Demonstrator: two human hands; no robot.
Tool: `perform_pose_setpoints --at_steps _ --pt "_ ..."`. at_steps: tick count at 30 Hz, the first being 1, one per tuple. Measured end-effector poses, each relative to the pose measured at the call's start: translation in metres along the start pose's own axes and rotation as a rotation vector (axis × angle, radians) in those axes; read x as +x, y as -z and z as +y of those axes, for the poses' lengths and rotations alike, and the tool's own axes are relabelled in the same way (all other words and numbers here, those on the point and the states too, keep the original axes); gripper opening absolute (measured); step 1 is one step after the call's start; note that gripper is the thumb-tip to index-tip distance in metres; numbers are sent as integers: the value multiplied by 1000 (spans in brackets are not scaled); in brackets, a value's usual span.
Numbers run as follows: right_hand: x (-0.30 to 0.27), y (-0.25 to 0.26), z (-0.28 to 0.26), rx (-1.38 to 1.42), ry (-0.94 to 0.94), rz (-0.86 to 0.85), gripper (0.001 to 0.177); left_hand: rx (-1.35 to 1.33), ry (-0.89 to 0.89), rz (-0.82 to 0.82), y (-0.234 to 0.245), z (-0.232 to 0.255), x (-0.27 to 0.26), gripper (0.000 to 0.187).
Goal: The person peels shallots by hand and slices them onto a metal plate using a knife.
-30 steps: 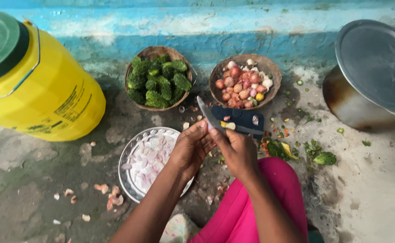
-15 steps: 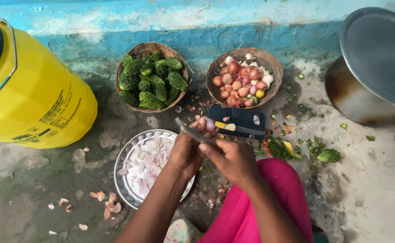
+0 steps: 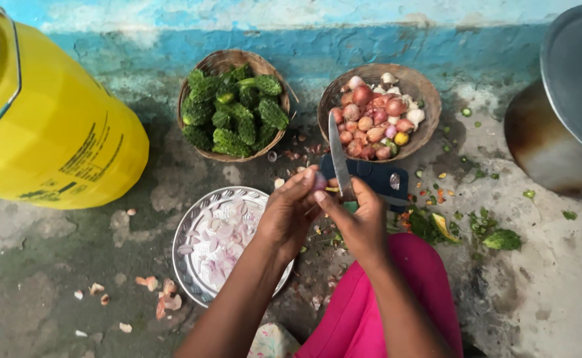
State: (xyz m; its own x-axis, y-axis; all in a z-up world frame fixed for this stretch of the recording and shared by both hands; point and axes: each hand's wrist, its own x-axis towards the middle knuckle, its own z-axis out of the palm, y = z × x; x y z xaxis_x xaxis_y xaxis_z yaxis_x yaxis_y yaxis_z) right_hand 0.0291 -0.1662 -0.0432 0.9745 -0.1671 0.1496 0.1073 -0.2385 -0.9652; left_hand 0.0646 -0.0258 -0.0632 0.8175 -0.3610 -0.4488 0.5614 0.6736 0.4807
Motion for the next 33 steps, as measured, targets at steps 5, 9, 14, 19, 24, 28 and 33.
perform_pose_setpoints --at_steps 5,9,14,19,24,28,33 --pt "-3 -5 -14 25 101 138 16 27 -41 -90 -7 -1 2 32" --pt "-5 5 -22 -51 184 228 19 73 -48 -130 -17 1 -4 37" --pt "-11 11 -32 -72 261 239 12 109 -61 -133 -19 0 -12 37" --pt "-19 13 -31 -74 227 282 5 143 -46 -109 -22 -1 -22 35" --pt "-24 15 -20 379 -63 244 9 201 -53 -49 -24 -5 -28 33" --pt "-19 26 -17 551 -117 276 13 223 -69 -85 -29 -6 -36 33" --pt "-18 38 -26 468 -236 371 40 186 -85 -188 -36 -1 -49 38"
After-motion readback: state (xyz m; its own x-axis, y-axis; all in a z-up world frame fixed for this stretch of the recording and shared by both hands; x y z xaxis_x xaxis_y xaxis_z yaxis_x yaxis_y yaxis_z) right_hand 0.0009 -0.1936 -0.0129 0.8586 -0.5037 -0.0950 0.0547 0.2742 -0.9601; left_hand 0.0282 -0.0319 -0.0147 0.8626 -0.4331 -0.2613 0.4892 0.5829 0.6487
